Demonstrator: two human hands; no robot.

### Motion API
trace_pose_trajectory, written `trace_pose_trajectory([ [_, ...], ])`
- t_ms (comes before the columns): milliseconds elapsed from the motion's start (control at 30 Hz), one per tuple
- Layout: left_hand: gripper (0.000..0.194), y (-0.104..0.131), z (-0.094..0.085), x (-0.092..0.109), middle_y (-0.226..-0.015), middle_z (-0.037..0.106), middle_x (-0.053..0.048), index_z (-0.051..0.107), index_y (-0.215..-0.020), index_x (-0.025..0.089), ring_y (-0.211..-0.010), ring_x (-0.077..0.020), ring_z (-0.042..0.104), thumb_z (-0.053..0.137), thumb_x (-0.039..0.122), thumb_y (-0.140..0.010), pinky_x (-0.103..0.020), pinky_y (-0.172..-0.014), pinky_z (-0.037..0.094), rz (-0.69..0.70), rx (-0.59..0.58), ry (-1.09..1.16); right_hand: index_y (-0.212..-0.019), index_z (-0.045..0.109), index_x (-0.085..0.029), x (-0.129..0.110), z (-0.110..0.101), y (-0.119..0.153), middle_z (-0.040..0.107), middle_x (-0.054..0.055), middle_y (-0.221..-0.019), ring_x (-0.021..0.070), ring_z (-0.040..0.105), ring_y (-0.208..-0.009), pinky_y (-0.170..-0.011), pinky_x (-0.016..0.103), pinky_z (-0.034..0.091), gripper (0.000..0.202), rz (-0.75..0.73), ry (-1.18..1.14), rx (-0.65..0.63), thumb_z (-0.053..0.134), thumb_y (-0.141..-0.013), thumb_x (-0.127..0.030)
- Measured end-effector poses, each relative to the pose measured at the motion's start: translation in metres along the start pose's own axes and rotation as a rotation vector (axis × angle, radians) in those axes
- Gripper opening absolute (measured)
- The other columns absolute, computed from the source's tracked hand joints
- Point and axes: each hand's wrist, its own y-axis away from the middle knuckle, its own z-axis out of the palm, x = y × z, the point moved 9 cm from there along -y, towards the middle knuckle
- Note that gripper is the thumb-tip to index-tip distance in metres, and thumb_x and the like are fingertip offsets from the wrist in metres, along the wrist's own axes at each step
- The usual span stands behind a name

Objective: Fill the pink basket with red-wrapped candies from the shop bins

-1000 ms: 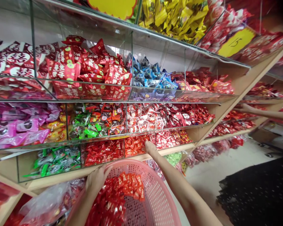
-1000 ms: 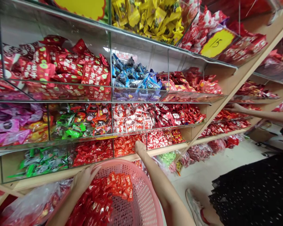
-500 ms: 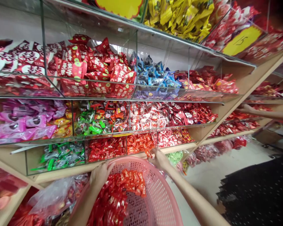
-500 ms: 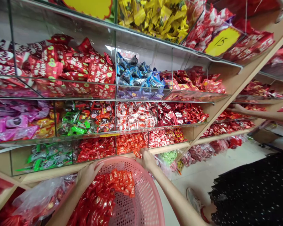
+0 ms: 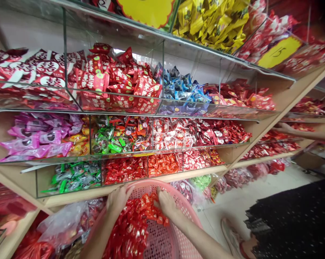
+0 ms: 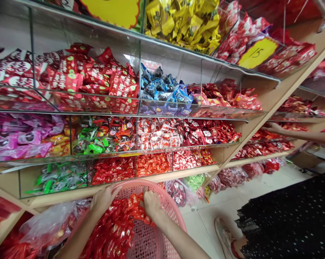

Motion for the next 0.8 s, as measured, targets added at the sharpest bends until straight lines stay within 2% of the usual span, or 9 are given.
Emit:
trace_pose_trajectory([
  [167, 0.055, 0.0, -0.001, 0.001, -0.094, 0.07, -0.014, 0.056, -0.12, 0.022, -0.083, -0.0237, 0.065, 0.026, 0.054, -0.087, -0.031, -0.073, 0.044, -0.001, -0.021, 0.014, -0.122, 0.045, -0.011, -0.006, 0.001, -0.001, 0.065, 0.012, -0.098, 0.0231, 0.06, -0.092, -0.074, 0.03, 0.045, 0.043, 0.031, 0.024, -0.025, 0.053, -0.081, -0.021],
  [400, 0.055, -0.001, 0.001, 0.0, -0.093, 0.07, -0.013, 0.055, -0.12, 0.022, -0.083, -0.0254, 0.066, 0.026, 0.054, -0.087, -0.032, -0.072, 0.045, 0.012, -0.003, 0.004, -0.122, 0.045, -0.011, -0.012, -0.002, -0.001, 0.066, 0.013, -0.096, 0.0243, 0.061, -0.09, -0.074, 0.031, 0.046, 0.042, 0.039, 0.012, 0.007, 0.05, -0.083, -0.022],
  [633, 0.057, -0.002, 0.002, -0.001, -0.09, 0.071, -0.013, 0.058, -0.116, 0.021, -0.082, -0.0243, 0.066, 0.025, 0.057, -0.086, -0.031, -0.071, 0.045, 0.014, 0.008, -0.001, -0.122, 0.045, -0.009, -0.018, 0.002, -0.002, 0.065, 0.015, -0.098, 0.026, 0.061, -0.093, -0.077, 0.034, 0.047, 0.042, 0.015, -0.033, 0.003, 0.05, -0.084, -0.024],
  [800, 0.057, -0.003, 0.004, -0.001, -0.092, 0.07, -0.013, 0.058, -0.116, 0.022, -0.082, -0.0247, 0.066, 0.024, 0.057, -0.086, -0.033, -0.072, 0.045, 0.024, 0.01, 0.004, -0.126, 0.041, -0.01, -0.015, 0.008, -0.005, 0.066, 0.015, -0.097, 0.0251, 0.063, -0.091, -0.072, 0.031, 0.047, 0.047, 0.056, -0.026, -0.025, 0.052, -0.083, -0.027],
])
